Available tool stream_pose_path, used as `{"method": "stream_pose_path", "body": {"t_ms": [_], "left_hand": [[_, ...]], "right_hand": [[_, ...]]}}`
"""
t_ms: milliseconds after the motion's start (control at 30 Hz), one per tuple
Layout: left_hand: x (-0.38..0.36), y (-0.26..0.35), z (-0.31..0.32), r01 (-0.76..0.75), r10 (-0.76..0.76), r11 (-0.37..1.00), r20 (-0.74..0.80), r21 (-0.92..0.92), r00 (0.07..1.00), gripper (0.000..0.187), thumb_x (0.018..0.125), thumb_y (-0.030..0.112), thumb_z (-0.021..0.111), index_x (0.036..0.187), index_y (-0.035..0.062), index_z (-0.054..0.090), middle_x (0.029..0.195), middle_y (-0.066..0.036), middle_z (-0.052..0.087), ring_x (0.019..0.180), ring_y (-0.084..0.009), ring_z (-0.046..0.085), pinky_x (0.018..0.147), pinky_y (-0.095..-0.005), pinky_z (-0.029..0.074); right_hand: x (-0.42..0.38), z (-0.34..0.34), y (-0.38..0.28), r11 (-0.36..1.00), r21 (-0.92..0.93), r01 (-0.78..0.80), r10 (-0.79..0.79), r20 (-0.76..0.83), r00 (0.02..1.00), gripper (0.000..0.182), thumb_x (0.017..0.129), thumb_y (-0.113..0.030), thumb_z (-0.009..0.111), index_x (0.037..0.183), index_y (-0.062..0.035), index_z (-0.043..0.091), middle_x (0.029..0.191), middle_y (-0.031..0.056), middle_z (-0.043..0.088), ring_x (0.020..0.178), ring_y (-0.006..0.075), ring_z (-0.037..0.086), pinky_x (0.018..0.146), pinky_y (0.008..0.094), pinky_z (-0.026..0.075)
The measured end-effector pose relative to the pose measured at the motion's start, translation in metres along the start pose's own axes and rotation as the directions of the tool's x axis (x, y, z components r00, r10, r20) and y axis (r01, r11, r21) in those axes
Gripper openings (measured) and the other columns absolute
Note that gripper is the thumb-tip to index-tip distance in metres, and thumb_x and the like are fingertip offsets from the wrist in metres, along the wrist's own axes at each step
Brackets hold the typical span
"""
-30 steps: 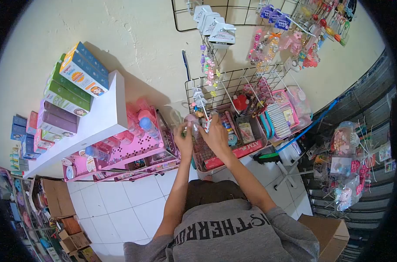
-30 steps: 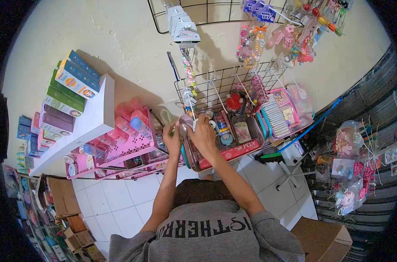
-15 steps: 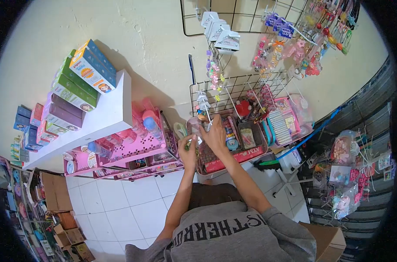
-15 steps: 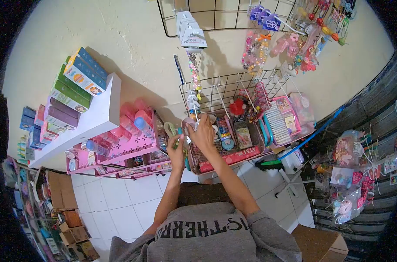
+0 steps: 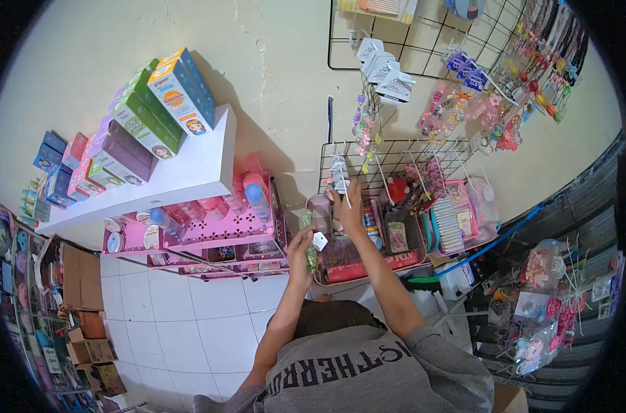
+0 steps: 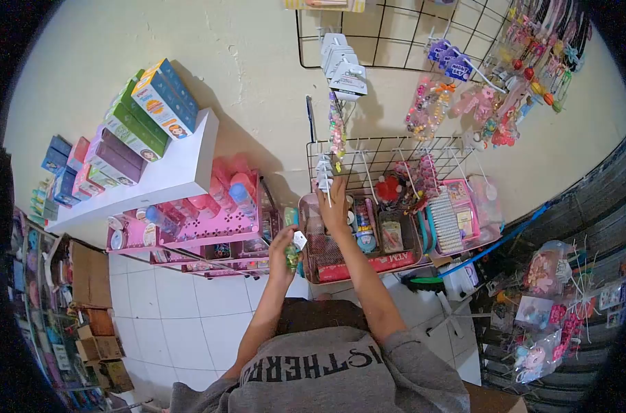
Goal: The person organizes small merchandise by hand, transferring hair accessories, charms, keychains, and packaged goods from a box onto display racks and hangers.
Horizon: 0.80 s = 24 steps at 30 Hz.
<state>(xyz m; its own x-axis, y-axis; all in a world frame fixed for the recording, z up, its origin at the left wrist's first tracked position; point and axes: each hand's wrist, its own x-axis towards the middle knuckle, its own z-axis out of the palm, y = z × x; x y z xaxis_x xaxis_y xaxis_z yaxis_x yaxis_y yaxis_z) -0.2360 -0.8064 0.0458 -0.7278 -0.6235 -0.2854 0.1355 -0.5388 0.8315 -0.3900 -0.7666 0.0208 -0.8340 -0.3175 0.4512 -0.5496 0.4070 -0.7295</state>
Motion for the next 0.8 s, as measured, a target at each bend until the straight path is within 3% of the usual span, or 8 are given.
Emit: {"method": "stream_pose_path", "body": {"t_ms": [67, 167, 233, 300, 367, 467, 567, 800], "left_hand": [[0.000, 0.003, -0.003, 0.193, -0.148, 0.932, 0.166, -0.305, 0.975, 0.022, 0.080, 0.017, 0.044, 0.097, 0.0041, 0.049, 0.072, -0.002, 0.052, 0.048, -0.0083, 0.046, 0.033, -0.0186, 0.032], [-0.001, 0.002, -0.005, 0.198, -0.138, 0.926, 0.198, -0.322, 0.970, 0.024, 0.082, 0.020, 0.041, 0.099, 0.0052, 0.049, 0.069, -0.002, 0.053, 0.050, -0.0089, 0.048, 0.035, -0.0201, 0.035], [-0.004, 0.003, -0.001, 0.188, -0.127, 0.925, 0.197, -0.330, 0.972, 0.024, 0.082, 0.020, 0.042, 0.099, 0.0051, 0.049, 0.071, -0.002, 0.053, 0.051, -0.0086, 0.048, 0.035, -0.0199, 0.035], [-0.009, 0.006, 0.007, 0.181, -0.118, 0.923, 0.199, -0.340, 0.973, 0.024, 0.082, 0.020, 0.042, 0.100, 0.0050, 0.049, 0.072, -0.002, 0.053, 0.051, -0.0083, 0.048, 0.036, -0.0197, 0.036], [-0.017, 0.011, 0.018, 0.098, -0.054, 0.955, 0.161, -0.281, 0.985, 0.025, 0.082, 0.021, 0.041, 0.100, 0.0045, 0.049, 0.078, -0.002, 0.052, 0.052, -0.0077, 0.048, 0.036, -0.0191, 0.036], [-0.027, 0.014, 0.034, 0.069, -0.033, 0.966, 0.145, -0.251, 0.989, 0.029, 0.084, 0.024, 0.038, 0.103, 0.0043, 0.046, 0.084, -0.002, 0.052, 0.054, -0.0068, 0.048, 0.037, -0.0179, 0.037], [-0.033, 0.011, 0.041, 0.056, -0.016, 0.973, 0.181, -0.223, 0.983, 0.033, 0.085, 0.029, 0.033, 0.106, 0.0045, 0.042, 0.086, -0.002, 0.051, 0.057, -0.0057, 0.048, 0.039, -0.0160, 0.037], [-0.050, 0.018, 0.054, 0.194, -0.116, 0.941, 0.274, -0.278, 0.955, 0.040, 0.085, 0.033, 0.031, 0.115, 0.0053, 0.034, 0.090, -0.002, 0.049, 0.056, -0.0038, 0.046, 0.036, -0.0141, 0.035]], "right_hand": [[0.007, -0.004, -0.004, 1.000, 0.014, 0.026, -0.027, 0.017, 0.999, 0.040, 0.072, -0.022, 0.056, 0.089, 0.0059, 0.032, 0.087, 0.0268, 0.037, 0.076, 0.0421, 0.041, 0.065, 0.0427, 0.036], [0.003, -0.007, 0.005, 0.998, 0.016, 0.059, -0.060, 0.068, 0.996, 0.043, 0.071, -0.019, 0.057, 0.094, 0.0060, 0.031, 0.091, 0.0258, 0.036, 0.078, 0.0410, 0.041, 0.066, 0.0415, 0.037], [-0.012, -0.011, 0.009, 0.958, -0.204, 0.200, -0.214, -0.048, 0.976, 0.049, 0.069, -0.015, 0.058, 0.103, 0.0060, 0.029, 0.098, 0.0254, 0.035, 0.084, 0.0400, 0.041, 0.072, 0.0404, 0.038], [-0.033, -0.026, 0.002, 0.970, -0.214, 0.113, -0.118, -0.011, 0.993, 0.046, 0.073, -0.015, 0.055, 0.108, 0.0034, 0.031, 0.103, 0.0211, 0.039, 0.089, 0.0329, 0.046, 0.076, 0.0370, 0.039], [-0.052, -0.045, -0.026, 0.919, 0.364, -0.152, 0.134, 0.076, 0.988, 0.032, 0.076, -0.013, 0.052, 0.103, 0.0006, 0.039, 0.096, 0.0160, 0.045, 0.084, 0.0258, 0.050, 0.068, 0.0312, 0.042], [-0.073, -0.075, -0.068, 0.838, 0.531, -0.125, 0.106, 0.066, 0.992, 0.022, 0.075, -0.012, 0.054, 0.094, -0.0011, 0.048, 0.090, 0.0122, 0.052, 0.080, 0.0203, 0.054, 0.066, 0.0267, 0.043], [-0.084, -0.083, -0.061, 0.900, 0.437, -0.010, -0.018, 0.060, 0.998, 0.021, 0.070, -0.009, 0.059, 0.088, 0.0000, 0.051, 0.092, 0.0106, 0.053, 0.083, 0.0161, 0.052, 0.068, 0.0243, 0.041], [-0.083, -0.104, -0.072, 0.783, 0.612, -0.112, 0.142, 0.000, 0.990, 0.010, 0.071, 0.000, 0.055, 0.081, 0.0027, 0.054, 0.088, 0.0107, 0.055, 0.083, 0.0136, 0.052, 0.071, 0.0245, 0.041]]}}
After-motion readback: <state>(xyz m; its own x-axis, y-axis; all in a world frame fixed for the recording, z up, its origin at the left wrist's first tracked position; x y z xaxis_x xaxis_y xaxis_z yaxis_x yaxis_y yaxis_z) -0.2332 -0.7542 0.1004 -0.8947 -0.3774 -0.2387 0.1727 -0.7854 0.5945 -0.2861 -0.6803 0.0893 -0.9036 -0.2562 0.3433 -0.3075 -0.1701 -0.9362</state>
